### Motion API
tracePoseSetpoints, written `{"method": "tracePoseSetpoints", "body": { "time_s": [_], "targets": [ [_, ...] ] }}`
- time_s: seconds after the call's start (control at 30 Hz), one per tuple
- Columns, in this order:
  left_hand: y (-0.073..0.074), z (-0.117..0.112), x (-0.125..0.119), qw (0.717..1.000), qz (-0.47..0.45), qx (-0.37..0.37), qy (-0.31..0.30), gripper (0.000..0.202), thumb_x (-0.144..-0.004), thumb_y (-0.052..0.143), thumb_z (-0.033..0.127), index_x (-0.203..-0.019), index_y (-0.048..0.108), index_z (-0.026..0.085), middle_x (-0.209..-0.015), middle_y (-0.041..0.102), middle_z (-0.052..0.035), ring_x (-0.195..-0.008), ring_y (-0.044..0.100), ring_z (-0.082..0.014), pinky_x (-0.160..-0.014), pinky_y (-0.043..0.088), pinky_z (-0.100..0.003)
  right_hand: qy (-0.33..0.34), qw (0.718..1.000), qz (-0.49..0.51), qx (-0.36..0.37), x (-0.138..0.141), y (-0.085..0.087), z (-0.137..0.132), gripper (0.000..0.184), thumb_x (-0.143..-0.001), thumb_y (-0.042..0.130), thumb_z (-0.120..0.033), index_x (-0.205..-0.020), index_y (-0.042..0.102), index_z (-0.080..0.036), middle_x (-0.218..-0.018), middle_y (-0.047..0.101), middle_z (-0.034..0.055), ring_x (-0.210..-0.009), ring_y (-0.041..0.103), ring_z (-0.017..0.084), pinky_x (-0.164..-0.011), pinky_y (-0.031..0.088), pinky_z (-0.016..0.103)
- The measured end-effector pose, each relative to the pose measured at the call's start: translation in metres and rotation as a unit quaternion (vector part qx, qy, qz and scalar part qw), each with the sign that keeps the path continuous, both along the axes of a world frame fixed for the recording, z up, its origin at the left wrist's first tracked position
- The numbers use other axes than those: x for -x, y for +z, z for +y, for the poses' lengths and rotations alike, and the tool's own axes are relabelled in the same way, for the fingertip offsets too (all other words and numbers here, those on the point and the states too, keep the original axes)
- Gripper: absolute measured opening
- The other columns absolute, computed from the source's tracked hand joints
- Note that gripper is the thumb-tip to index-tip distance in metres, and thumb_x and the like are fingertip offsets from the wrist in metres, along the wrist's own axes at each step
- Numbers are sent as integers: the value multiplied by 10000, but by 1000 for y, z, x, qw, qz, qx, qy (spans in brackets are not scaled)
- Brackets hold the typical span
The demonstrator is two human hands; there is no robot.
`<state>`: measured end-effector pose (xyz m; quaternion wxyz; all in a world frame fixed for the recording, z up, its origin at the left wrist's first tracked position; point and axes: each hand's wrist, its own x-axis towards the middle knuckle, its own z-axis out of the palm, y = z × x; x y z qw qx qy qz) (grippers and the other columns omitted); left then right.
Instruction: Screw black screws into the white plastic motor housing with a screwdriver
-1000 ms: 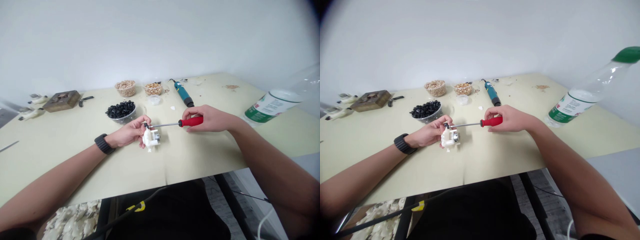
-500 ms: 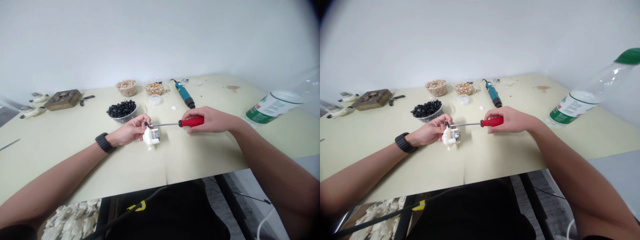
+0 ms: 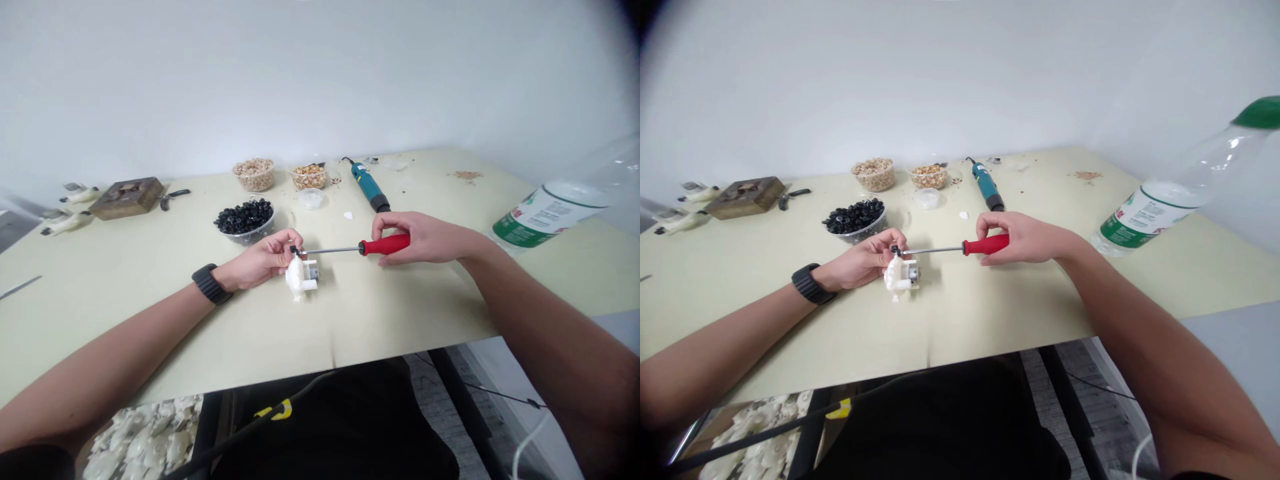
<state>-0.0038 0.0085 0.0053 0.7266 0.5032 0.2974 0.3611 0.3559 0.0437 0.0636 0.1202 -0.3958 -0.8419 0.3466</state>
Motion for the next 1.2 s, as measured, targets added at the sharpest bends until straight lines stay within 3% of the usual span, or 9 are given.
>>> {"method": "tracePoseSetpoints", "body": {
  "time_s": [0.13, 0.3, 0.5, 0.63, 0.77, 0.87, 0.97, 1.07, 1.2],
  "targets": [
    [-1, 1, 1, 1000, -9, -2, -12, 398, -749, 996, 284, -985, 697, 170, -860, 722, -25, -724, 685, -132, -626, 529, -193, -1, 998, 0, 55, -2, 3, 0, 362, -877, 817, -596, -1017, 730, -274, -789, 713, -10, -617, 606, 166, -580, 431, 316],
    [-4, 3, 2, 1000, -21, -3, -21, 344, -801, 959, 264, -1015, 707, 168, -901, 751, -37, -749, 713, -136, -658, 566, -204, 36, 999, -14, 38, 0, 6, 0, 399, -980, 669, -645, -1052, 803, -276, -818, 708, 16, -683, 614, 180, -613, 450, 318],
    [-2, 3, 1, 999, -25, -14, -25, 325, -808, 956, 269, -989, 710, 157, -913, 736, -27, -755, 700, -118, -672, 573, -198, -6, 1000, -7, 8, -1, 1, -1, 466, -769, 907, -567, -1055, 692, -269, -986, 753, 27, -768, 674, 215, -642, 514, 327],
    [-2, 3, 2, 999, -17, -21, -24, 329, -805, 959, 271, -987, 710, 156, -908, 733, -29, -742, 694, -117, -660, 557, -192, 22, 995, -8, 92, -2, 2, 0, 370, -924, 769, -614, -1028, 752, -259, -777, 714, 8, -606, 642, 181, -573, 500, 325],
    [-3, 4, 2, 999, -18, -13, -29, 336, -806, 957, 283, -995, 708, 158, -918, 740, -40, -778, 716, -139, -689, 574, -215, 53, 997, -28, 46, -1, 3, 2, 406, -1002, 644, -655, -1060, 801, -286, -853, 746, 21, -709, 672, 199, -627, 504, 327],
    [-3, 3, 2, 999, -16, -15, -42, 317, -817, 949, 276, -990, 713, 155, -893, 736, -37, -748, 704, -131, -674, 561, -205, 30, 999, -33, 14, 0, 1, 1, 403, -875, 802, -630, -1067, 740, -281, -968, 759, 23, -770, 676, 219, -642, 502, 331],
    [-1, 1, 1, 998, -8, -21, -52, 295, -834, 935, 274, -981, 712, 148, -868, 733, -38, -721, 686, -123, -659, 546, -198, -5, 1000, -12, 19, 1, -1, 0, 449, -757, 921, -546, -959, 634, -266, -900, 729, -3, -716, 639, 198, -594, 461, 311],
    [-1, 1, 0, 998, -11, -21, -54, 299, -827, 940, 259, -981, 707, 152, -868, 736, -35, -730, 687, -123, -679, 553, -204, -13, 997, 16, 72, 2, -2, -2, 433, -803, 889, -547, -876, 575, -258, -742, 668, -32, -622, 593, 167, -554, 410, 298],
    [-2, 1, 1, 998, -9, -22, -60, 290, -843, 928, 261, -997, 704, 160, -864, 739, -37, -742, 694, -126, -695, 552, -209, -4, 996, 11, 85, 1, 1, -2, 389, -858, 843, -590, -915, 645, -260, -713, 679, -26, -580, 586, 156, -548, 410, 302]
  ]
}}
